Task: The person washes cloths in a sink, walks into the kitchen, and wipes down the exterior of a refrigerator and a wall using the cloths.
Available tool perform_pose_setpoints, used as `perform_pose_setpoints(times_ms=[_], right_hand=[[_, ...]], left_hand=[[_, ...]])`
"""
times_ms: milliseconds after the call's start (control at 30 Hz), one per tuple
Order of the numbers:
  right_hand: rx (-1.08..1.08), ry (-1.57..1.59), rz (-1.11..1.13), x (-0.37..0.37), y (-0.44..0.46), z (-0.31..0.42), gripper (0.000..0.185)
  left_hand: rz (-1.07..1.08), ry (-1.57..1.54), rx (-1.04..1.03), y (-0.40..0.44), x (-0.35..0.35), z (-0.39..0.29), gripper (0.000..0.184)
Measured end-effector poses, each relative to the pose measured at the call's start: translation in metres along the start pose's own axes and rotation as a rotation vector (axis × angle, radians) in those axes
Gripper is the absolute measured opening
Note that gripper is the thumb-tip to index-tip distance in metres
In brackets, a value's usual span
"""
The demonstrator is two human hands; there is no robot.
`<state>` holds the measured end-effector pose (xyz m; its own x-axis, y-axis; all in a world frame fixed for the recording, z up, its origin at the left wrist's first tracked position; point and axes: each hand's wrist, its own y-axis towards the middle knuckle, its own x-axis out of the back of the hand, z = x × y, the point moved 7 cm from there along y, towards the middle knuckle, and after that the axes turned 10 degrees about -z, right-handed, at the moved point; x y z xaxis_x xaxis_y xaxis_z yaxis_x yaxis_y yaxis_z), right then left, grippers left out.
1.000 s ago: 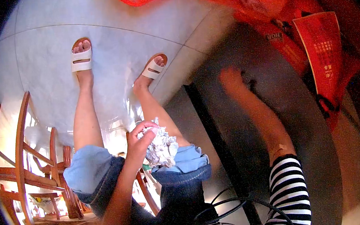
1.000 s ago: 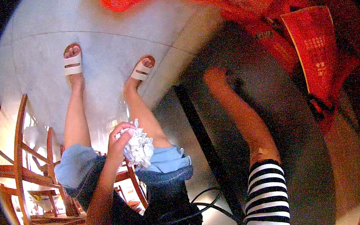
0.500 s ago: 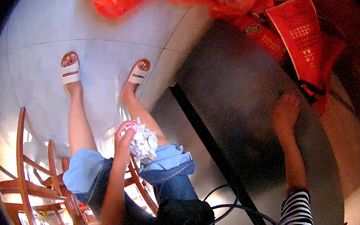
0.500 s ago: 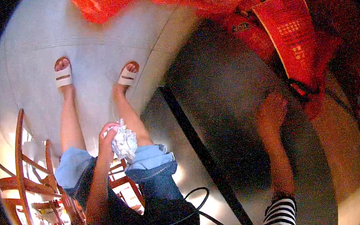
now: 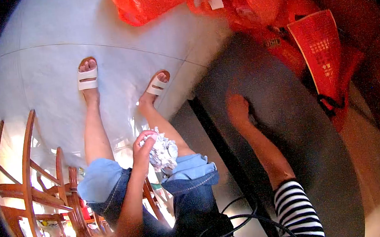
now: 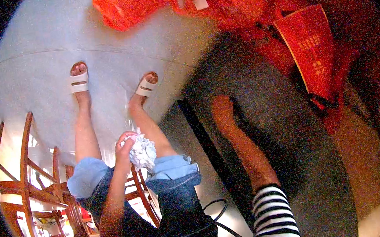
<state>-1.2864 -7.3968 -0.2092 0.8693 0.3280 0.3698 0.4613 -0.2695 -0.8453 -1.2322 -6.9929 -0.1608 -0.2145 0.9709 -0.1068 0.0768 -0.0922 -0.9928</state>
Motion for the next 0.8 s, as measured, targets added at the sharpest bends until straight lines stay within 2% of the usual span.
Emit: perform_pose_setpoints(times_ms=[67, 167, 267, 333, 367, 400, 500, 567, 600, 633, 700, 733, 767, 800], right_hand=[[-0.03, -0.088, 0.007, 0.056, -0.018, -0.017, 0.029], [0.116, -0.237, 0.007, 0.146, -0.034, -0.054, 0.03], [-0.047, 0.225, -0.335, 0.183, -0.027, -0.089, 0.029], [-0.04, 0.739, -0.363, 0.188, -0.029, -0.071, 0.027], [-0.036, 0.996, -0.369, 0.193, -0.032, -0.056, 0.026], [-0.171, 1.309, -0.172, 0.197, -0.036, -0.028, 0.029], [-0.081, 1.69, 0.037, 0.212, -0.047, 0.071, 0.03], [0.08, 1.769, 0.038, 0.215, -0.059, 0.129, 0.032], [0.091, 1.754, 0.001, 0.215, -0.064, 0.151, 0.031], [0.1, 1.738, -0.035, 0.214, -0.069, 0.169, 0.03], [0.037, 1.412, -0.229, 0.218, -0.078, 0.19, 0.028], [0.035, 1.369, -0.311, 0.224, -0.082, 0.196, 0.028], [0.034, 1.324, -0.391, 0.233, -0.086, 0.198, 0.027], [0.037, 1.569, -0.194, 0.224, -0.085, 0.207, 0.027]], left_hand=[[0.01, -0.004, 0.008, -0.002, -0.001, -0.001, 0.014], [0.039, 0.005, 0.119, -0.002, -0.001, 0.008, 0.015], [0.101, 0.059, -0.065, -0.002, -0.004, -0.001, 0.018], [0.072, 0.092, -0.181, -0.005, -0.009, -0.018, 0.021], [0.069, 0.036, -0.152, -0.002, -0.01, -0.017, 0.023], [0.068, -0.023, -0.114, 0.0, -0.013, -0.013, 0.025], [0.149, -0.156, -0.012, -0.002, -0.02, -0.009, 0.036], [0.197, -0.252, -0.015, -0.003, -0.022, -0.015, 0.041], [0.213, -0.199, 0.007, -0.004, -0.019, -0.011, 0.057], [0.194, -0.136, -0.037, -0.003, -0.018, -0.01, 0.061], [0.163, -0.008, -0.116, -0.007, -0.017, -0.009, 0.071], [0.193, 0.026, -0.111, -0.007, -0.02, -0.01, 0.08], [0.178, -0.032, -0.092, -0.004, -0.019, -0.008, 0.072], [0.15, -0.022, -0.078, -0.002, -0.015, -0.006, 0.068]])
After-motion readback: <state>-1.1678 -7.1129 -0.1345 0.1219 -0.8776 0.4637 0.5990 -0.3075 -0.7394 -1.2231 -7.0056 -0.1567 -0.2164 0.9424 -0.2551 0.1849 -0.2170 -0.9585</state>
